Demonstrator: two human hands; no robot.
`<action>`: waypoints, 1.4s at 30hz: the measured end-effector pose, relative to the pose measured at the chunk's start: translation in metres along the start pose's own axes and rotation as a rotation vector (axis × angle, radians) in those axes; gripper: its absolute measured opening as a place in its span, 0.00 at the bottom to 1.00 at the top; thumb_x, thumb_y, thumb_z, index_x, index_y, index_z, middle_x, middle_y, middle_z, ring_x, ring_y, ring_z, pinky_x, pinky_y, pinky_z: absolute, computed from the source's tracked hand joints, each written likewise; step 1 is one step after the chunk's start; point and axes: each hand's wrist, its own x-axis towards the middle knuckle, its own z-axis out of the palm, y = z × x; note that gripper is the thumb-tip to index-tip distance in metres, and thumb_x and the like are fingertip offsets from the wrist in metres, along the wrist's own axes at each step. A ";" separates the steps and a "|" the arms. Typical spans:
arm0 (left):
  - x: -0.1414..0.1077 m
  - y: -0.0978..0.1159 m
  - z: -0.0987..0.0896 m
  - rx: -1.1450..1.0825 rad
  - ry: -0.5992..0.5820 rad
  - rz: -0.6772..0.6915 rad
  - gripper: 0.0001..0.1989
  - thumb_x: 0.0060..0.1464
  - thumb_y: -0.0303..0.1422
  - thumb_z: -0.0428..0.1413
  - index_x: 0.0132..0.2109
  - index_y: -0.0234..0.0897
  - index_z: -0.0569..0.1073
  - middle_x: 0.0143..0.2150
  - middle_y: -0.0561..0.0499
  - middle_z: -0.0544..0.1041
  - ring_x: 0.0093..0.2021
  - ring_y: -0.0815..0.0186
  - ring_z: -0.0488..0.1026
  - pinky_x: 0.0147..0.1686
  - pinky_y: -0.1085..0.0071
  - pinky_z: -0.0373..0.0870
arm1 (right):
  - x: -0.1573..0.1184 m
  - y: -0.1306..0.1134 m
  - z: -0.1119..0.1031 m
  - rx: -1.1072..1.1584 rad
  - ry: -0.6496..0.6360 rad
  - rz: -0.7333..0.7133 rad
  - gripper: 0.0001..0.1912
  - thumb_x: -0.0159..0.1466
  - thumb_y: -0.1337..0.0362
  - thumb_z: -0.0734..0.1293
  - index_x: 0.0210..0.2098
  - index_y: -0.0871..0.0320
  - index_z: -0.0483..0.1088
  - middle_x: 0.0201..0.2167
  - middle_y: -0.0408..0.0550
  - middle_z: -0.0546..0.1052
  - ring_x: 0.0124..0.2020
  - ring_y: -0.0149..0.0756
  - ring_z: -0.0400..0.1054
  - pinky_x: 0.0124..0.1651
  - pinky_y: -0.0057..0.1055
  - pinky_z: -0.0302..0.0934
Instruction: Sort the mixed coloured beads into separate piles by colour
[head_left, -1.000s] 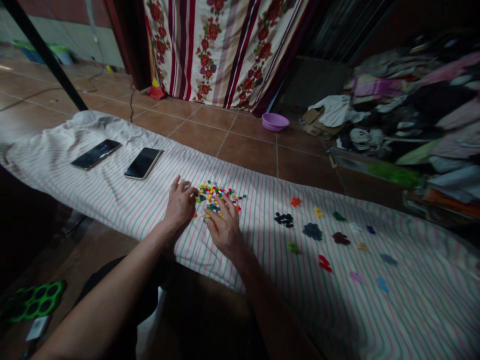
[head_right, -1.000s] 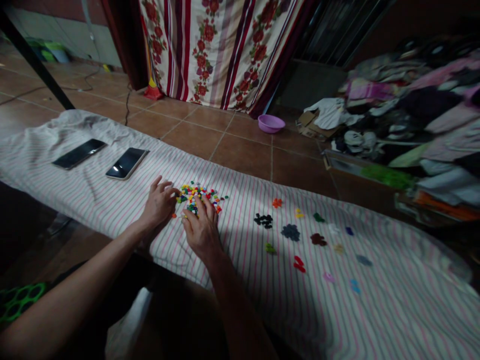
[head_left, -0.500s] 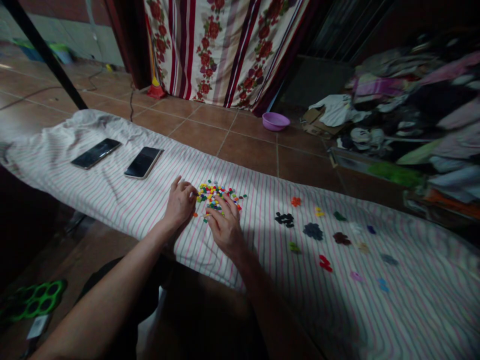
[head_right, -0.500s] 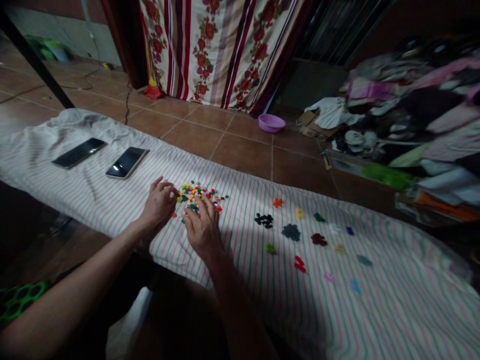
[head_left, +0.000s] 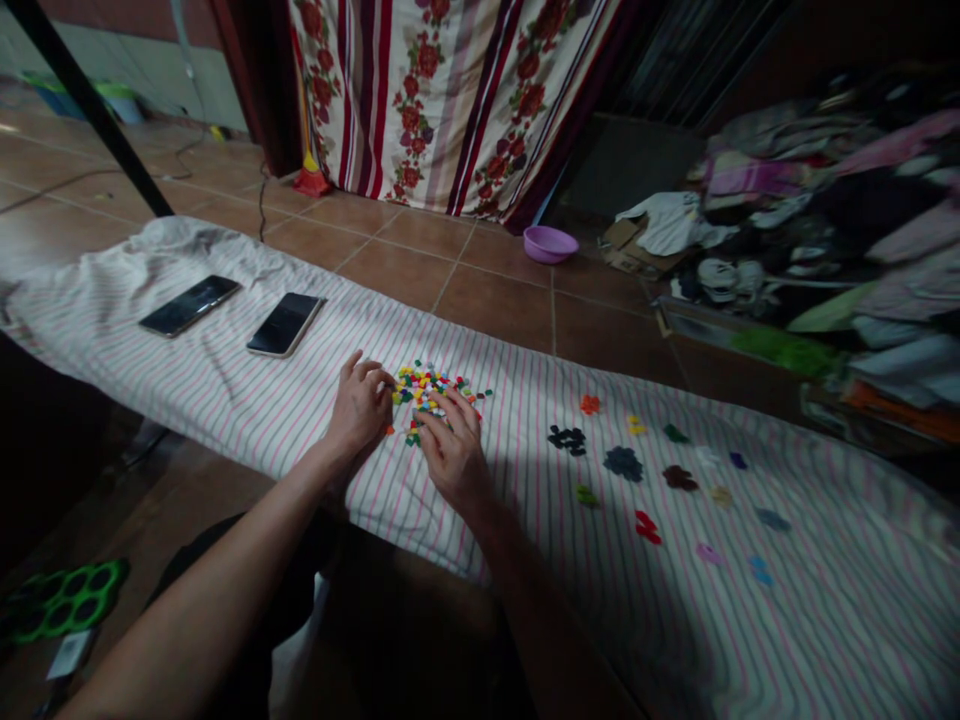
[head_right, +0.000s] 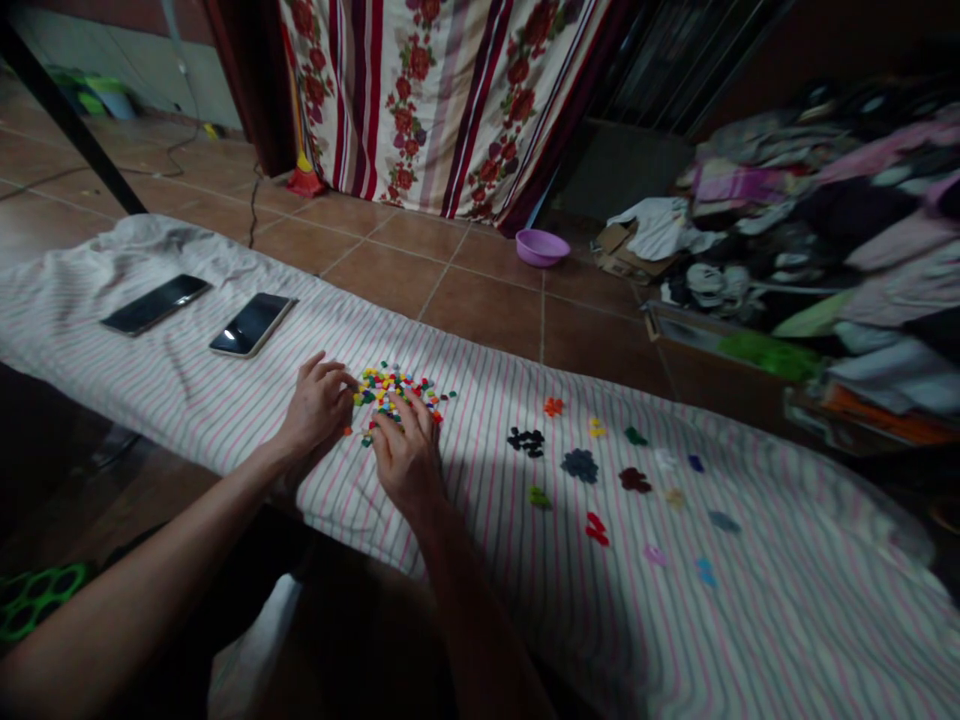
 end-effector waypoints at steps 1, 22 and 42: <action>0.000 0.001 0.000 -0.011 0.006 -0.015 0.09 0.55 0.28 0.50 0.37 0.39 0.75 0.45 0.45 0.74 0.59 0.54 0.62 0.64 0.46 0.59 | 0.001 0.000 -0.001 0.008 0.003 0.003 0.16 0.68 0.65 0.59 0.48 0.56 0.76 0.57 0.54 0.72 0.64 0.47 0.56 0.63 0.51 0.57; -0.005 0.037 -0.004 -0.270 -0.101 0.046 0.09 0.59 0.33 0.50 0.37 0.40 0.76 0.48 0.47 0.75 0.62 0.57 0.60 0.63 0.47 0.62 | 0.008 0.000 0.002 0.139 0.020 0.194 0.15 0.67 0.64 0.62 0.52 0.54 0.72 0.45 0.50 0.76 0.46 0.37 0.72 0.48 0.33 0.69; -0.004 0.044 -0.013 -0.269 -0.081 0.132 0.13 0.59 0.37 0.49 0.37 0.41 0.76 0.47 0.47 0.77 0.61 0.56 0.65 0.60 0.50 0.66 | 0.006 0.006 -0.026 0.131 0.082 0.214 0.08 0.66 0.66 0.61 0.40 0.57 0.71 0.36 0.47 0.76 0.37 0.33 0.71 0.43 0.29 0.67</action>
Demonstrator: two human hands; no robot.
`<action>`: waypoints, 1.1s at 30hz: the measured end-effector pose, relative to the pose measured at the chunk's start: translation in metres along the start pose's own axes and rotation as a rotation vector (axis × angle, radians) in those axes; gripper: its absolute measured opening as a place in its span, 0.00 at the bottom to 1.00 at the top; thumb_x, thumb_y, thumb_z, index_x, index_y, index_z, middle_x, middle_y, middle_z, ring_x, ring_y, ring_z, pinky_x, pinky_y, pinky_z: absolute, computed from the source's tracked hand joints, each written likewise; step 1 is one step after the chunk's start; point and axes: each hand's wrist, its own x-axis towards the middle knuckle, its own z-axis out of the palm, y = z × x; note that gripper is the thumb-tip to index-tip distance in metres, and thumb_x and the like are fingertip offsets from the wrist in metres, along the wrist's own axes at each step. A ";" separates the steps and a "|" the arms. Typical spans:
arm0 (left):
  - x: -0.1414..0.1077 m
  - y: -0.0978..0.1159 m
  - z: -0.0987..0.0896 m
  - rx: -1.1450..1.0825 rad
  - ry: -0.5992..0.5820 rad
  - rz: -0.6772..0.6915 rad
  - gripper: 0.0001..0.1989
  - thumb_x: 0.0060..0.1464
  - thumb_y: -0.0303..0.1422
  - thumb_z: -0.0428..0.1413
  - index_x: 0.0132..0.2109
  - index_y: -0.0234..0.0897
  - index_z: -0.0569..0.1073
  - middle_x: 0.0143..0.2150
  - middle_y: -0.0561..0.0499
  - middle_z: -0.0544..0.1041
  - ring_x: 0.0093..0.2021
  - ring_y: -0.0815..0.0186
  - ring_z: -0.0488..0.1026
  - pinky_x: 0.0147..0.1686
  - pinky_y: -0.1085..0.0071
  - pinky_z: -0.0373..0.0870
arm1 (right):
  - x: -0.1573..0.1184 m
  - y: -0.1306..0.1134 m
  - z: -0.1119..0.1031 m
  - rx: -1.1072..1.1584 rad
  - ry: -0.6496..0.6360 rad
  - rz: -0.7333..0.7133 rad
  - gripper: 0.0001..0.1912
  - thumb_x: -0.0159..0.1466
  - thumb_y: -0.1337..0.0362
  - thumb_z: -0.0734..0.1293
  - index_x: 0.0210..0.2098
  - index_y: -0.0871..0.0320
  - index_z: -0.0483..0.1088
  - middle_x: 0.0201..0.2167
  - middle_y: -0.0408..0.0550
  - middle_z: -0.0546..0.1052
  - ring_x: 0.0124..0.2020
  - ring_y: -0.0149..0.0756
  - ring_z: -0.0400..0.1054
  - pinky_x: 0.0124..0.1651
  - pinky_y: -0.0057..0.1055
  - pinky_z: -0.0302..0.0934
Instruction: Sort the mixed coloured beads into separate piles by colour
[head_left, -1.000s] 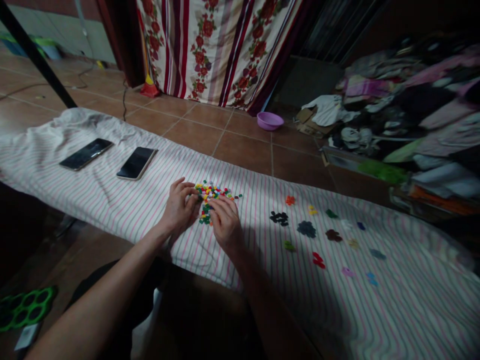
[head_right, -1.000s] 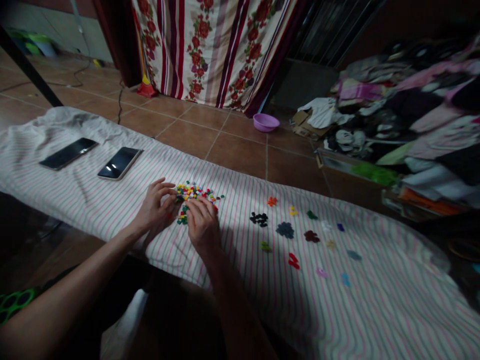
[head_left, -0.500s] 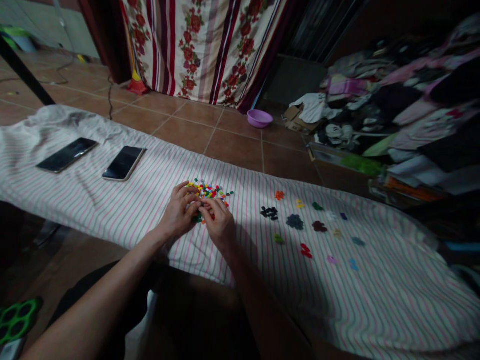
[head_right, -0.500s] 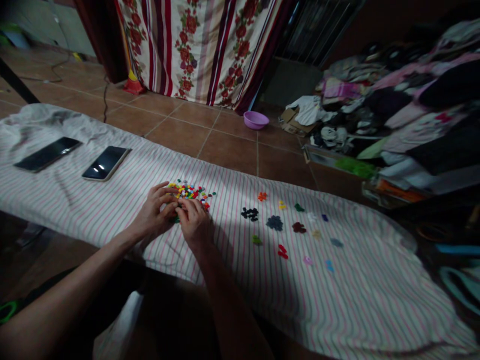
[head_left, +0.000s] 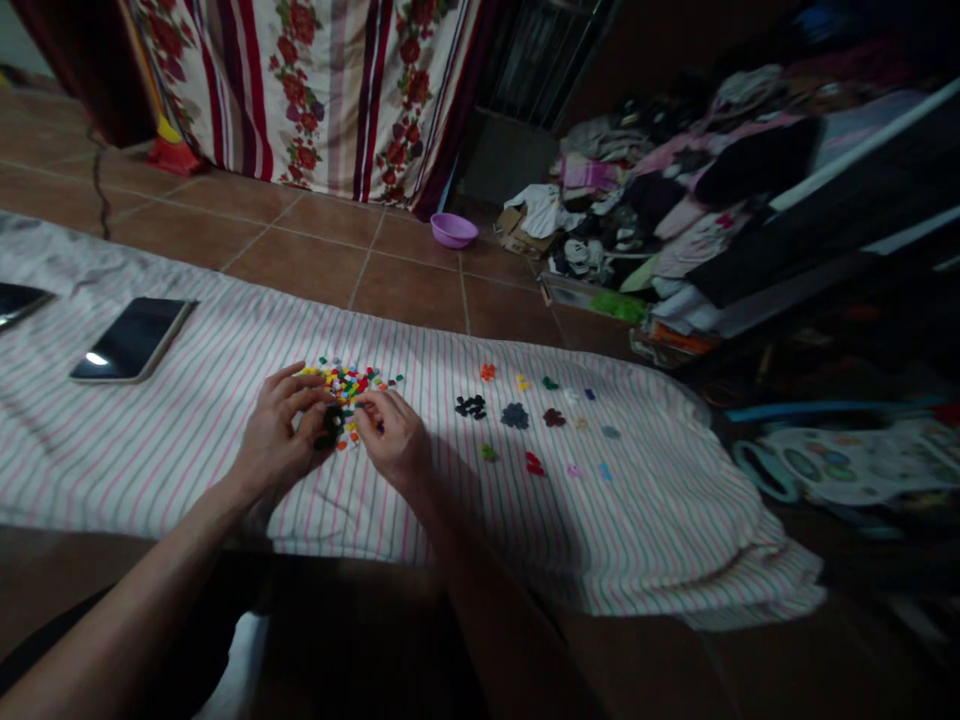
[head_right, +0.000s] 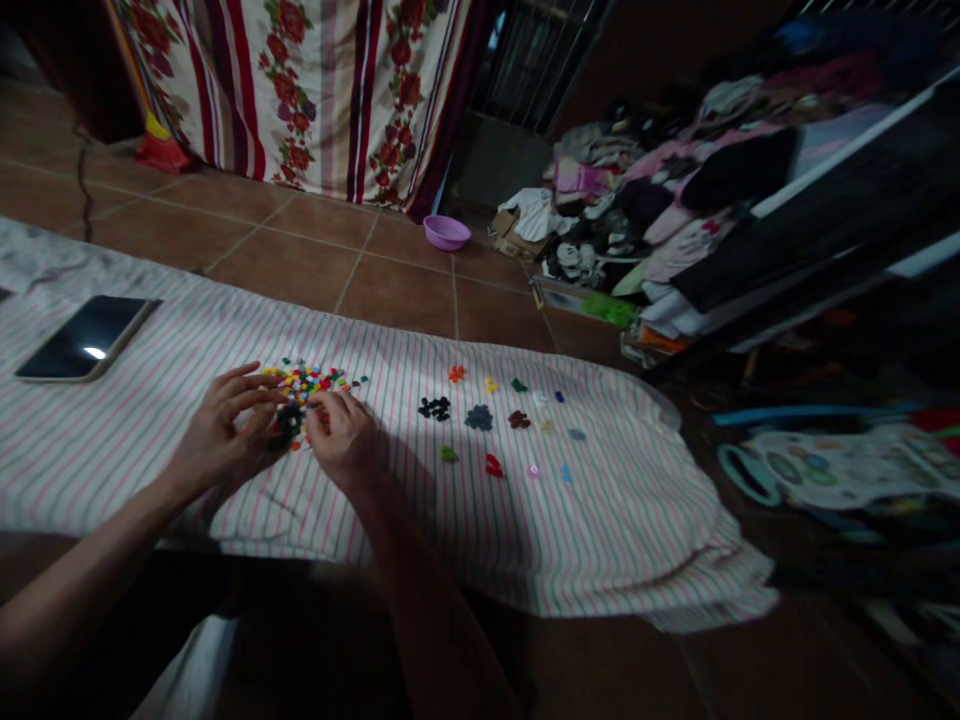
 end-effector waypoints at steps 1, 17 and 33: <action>0.001 0.000 -0.001 0.012 0.014 -0.015 0.13 0.59 0.38 0.49 0.37 0.40 0.76 0.46 0.47 0.78 0.60 0.56 0.65 0.60 0.49 0.66 | 0.001 0.003 -0.004 -0.004 0.023 0.000 0.08 0.66 0.67 0.60 0.40 0.57 0.71 0.36 0.48 0.76 0.37 0.33 0.71 0.43 0.29 0.67; 0.002 -0.006 -0.009 0.105 0.067 -0.078 0.12 0.60 0.39 0.47 0.36 0.43 0.74 0.43 0.48 0.78 0.59 0.55 0.67 0.60 0.49 0.66 | -0.027 0.074 -0.134 -0.339 0.255 0.239 0.13 0.57 0.67 0.60 0.36 0.57 0.76 0.30 0.47 0.76 0.27 0.31 0.67 0.35 0.29 0.66; 0.008 0.014 -0.005 0.058 0.042 -0.084 0.09 0.60 0.38 0.48 0.36 0.45 0.72 0.41 0.51 0.77 0.58 0.52 0.68 0.59 0.44 0.65 | -0.064 0.102 -0.177 -0.616 0.066 0.627 0.07 0.56 0.69 0.63 0.33 0.56 0.71 0.28 0.45 0.77 0.31 0.34 0.72 0.35 0.28 0.61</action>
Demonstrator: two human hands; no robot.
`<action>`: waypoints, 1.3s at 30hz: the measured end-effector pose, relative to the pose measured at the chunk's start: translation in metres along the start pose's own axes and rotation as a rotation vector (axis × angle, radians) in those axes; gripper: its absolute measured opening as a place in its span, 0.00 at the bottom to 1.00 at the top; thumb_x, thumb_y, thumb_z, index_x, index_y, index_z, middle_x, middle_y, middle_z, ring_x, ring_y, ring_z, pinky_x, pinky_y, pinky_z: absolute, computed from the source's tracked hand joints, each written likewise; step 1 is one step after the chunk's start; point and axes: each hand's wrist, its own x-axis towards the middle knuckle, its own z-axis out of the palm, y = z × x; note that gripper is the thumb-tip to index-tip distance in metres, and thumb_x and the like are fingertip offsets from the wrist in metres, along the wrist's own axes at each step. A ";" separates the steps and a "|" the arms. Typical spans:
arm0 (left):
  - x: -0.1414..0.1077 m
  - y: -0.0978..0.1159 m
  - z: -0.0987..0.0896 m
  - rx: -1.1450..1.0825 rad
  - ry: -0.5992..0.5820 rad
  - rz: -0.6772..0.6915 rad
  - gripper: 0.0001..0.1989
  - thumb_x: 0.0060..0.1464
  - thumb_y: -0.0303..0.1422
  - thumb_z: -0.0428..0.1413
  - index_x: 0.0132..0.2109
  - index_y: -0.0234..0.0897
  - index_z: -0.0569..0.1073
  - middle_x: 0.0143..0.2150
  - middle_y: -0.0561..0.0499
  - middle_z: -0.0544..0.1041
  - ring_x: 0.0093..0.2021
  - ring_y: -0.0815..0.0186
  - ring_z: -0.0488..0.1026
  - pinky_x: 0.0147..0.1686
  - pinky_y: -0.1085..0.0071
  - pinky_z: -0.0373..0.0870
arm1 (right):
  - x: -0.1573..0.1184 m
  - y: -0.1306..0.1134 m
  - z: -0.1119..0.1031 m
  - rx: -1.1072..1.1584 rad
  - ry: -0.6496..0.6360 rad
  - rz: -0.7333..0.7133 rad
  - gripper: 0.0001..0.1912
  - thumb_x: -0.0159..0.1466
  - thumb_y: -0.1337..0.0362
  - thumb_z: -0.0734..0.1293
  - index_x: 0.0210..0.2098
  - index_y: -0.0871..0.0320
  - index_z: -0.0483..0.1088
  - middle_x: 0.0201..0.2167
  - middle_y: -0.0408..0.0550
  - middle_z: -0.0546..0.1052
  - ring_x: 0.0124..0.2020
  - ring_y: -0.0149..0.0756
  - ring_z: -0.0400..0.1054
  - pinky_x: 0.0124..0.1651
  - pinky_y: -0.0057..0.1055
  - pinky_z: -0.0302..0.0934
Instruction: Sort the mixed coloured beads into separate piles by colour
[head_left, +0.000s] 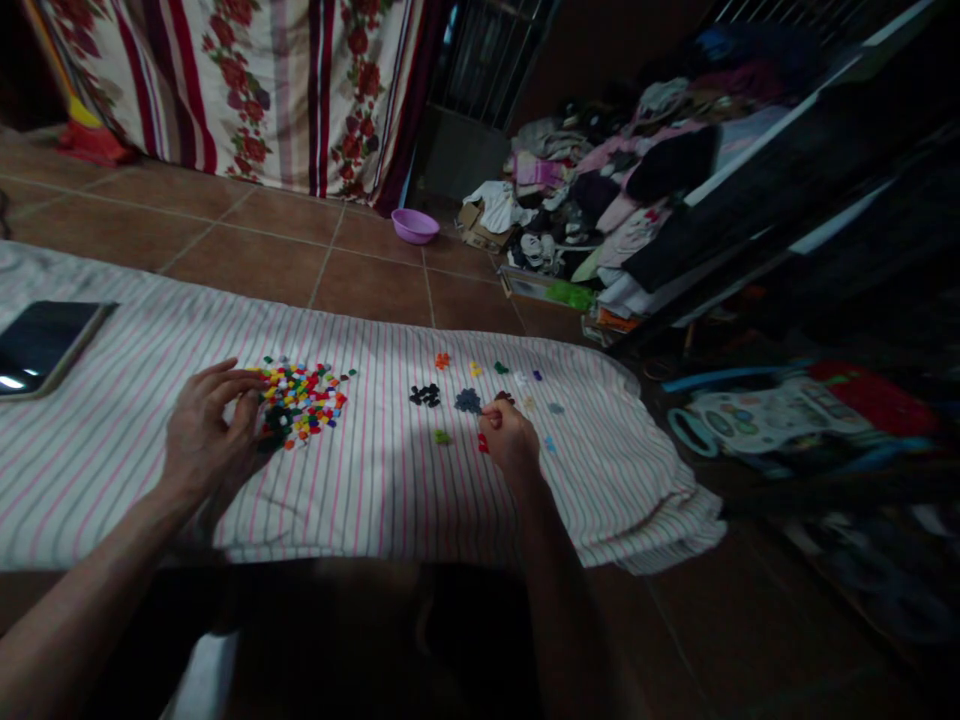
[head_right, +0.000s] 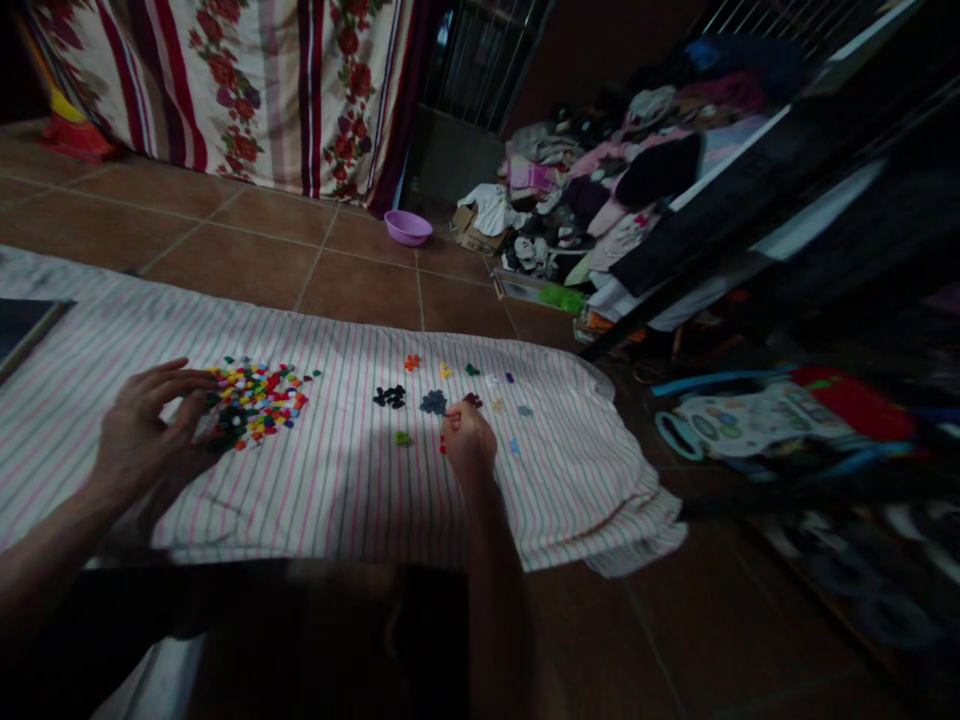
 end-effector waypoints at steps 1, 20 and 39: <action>0.000 0.000 0.000 0.001 -0.008 -0.004 0.09 0.60 0.38 0.48 0.36 0.45 0.72 0.41 0.51 0.77 0.58 0.52 0.68 0.58 0.44 0.65 | 0.001 0.000 0.001 -0.008 -0.009 0.004 0.07 0.56 0.69 0.63 0.33 0.56 0.71 0.29 0.45 0.77 0.32 0.34 0.72 0.34 0.28 0.61; -0.001 -0.020 -0.002 0.037 0.037 -0.037 0.10 0.59 0.38 0.47 0.36 0.44 0.72 0.41 0.52 0.77 0.57 0.54 0.68 0.59 0.47 0.65 | 0.002 0.006 0.003 -0.028 0.062 0.004 0.12 0.57 0.66 0.61 0.33 0.52 0.77 0.33 0.46 0.80 0.33 0.37 0.73 0.35 0.30 0.62; -0.003 -0.054 -0.002 0.233 -0.100 -0.148 0.14 0.52 0.30 0.46 0.34 0.39 0.78 0.41 0.43 0.76 0.57 0.55 0.66 0.68 0.44 0.48 | -0.004 -0.091 0.038 0.319 0.124 -0.493 0.15 0.64 0.64 0.57 0.36 0.57 0.76 0.35 0.52 0.79 0.38 0.40 0.73 0.46 0.37 0.67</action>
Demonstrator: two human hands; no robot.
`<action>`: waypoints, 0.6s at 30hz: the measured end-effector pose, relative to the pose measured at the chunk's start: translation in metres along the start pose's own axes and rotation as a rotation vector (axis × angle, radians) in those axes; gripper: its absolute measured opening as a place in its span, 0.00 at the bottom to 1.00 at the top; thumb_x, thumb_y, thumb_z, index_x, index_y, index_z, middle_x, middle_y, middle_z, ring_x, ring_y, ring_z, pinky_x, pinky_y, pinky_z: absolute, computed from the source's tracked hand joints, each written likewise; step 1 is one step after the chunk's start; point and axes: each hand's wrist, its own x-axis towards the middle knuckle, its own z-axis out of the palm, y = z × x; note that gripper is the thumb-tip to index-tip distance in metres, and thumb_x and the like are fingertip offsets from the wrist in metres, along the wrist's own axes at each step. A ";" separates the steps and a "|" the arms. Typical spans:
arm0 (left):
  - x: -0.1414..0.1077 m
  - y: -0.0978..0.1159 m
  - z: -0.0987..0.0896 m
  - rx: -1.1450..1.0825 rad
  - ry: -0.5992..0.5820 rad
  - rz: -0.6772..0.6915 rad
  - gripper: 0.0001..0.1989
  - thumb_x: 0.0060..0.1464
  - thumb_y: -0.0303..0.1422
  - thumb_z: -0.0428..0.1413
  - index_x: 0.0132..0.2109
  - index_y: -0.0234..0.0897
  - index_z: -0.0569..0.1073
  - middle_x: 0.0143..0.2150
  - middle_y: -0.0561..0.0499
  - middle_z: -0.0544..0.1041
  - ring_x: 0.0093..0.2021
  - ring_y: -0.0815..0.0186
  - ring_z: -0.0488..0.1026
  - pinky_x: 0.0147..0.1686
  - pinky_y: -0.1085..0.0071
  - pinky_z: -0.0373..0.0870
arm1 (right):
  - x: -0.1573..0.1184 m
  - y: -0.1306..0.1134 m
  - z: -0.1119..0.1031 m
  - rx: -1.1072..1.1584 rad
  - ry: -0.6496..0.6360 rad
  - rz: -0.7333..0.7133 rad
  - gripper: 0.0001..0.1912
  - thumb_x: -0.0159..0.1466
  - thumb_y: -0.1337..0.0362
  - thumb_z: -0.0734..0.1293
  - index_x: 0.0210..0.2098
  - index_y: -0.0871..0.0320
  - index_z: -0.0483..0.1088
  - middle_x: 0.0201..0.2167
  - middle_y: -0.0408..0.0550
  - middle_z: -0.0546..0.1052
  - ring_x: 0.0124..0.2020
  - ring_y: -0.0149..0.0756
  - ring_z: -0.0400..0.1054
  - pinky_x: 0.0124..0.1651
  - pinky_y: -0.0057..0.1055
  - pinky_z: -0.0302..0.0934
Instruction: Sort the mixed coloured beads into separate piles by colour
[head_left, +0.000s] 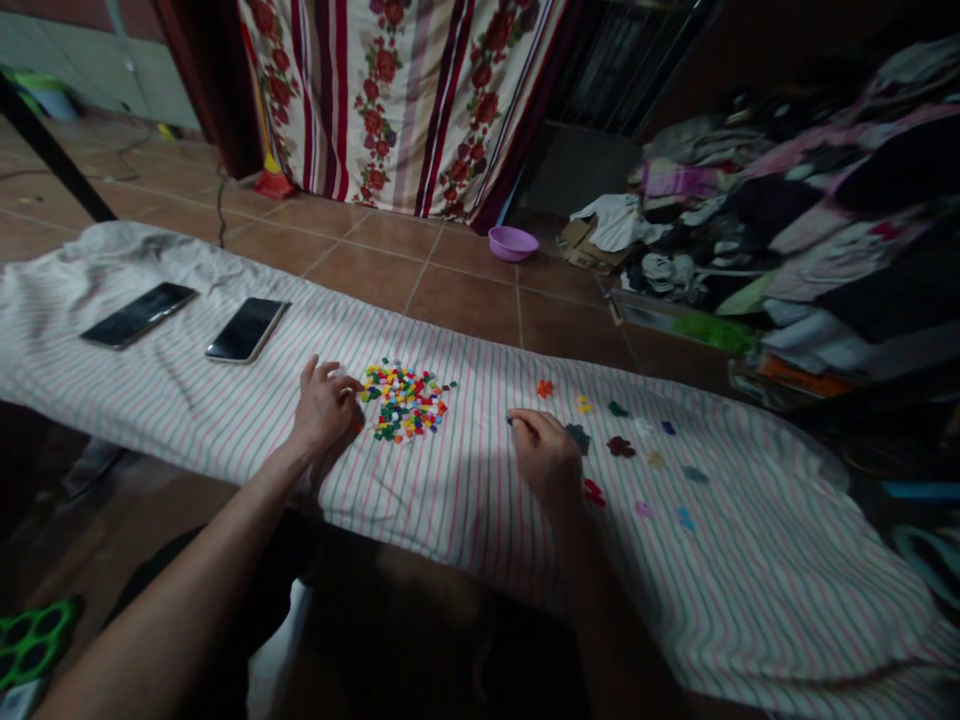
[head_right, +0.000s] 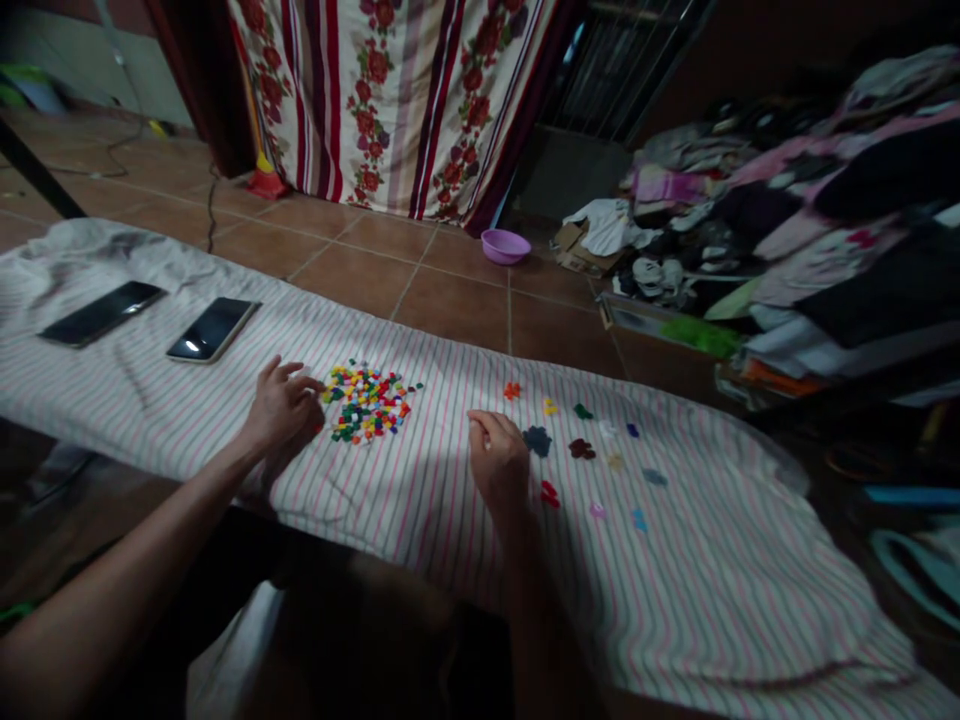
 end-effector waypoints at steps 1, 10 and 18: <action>0.000 0.000 0.001 -0.002 -0.002 0.006 0.14 0.52 0.31 0.47 0.34 0.39 0.78 0.42 0.43 0.76 0.58 0.55 0.66 0.68 0.44 0.47 | 0.000 -0.006 0.006 0.026 -0.019 -0.033 0.15 0.64 0.65 0.57 0.36 0.57 0.76 0.35 0.52 0.79 0.39 0.40 0.73 0.46 0.37 0.67; -0.001 -0.005 0.009 0.018 0.025 0.045 0.12 0.50 0.29 0.48 0.35 0.41 0.77 0.41 0.46 0.76 0.56 0.56 0.68 0.67 0.42 0.50 | -0.001 -0.059 0.059 0.168 -0.180 -0.276 0.16 0.66 0.69 0.59 0.46 0.55 0.77 0.47 0.52 0.77 0.52 0.43 0.65 0.56 0.45 0.64; -0.002 -0.004 0.008 0.016 0.012 0.040 0.12 0.52 0.29 0.48 0.35 0.40 0.76 0.40 0.46 0.76 0.55 0.56 0.68 0.67 0.42 0.51 | -0.002 -0.086 0.088 0.128 -0.226 -0.321 0.16 0.66 0.67 0.61 0.50 0.53 0.75 0.61 0.53 0.66 0.62 0.48 0.54 0.61 0.49 0.57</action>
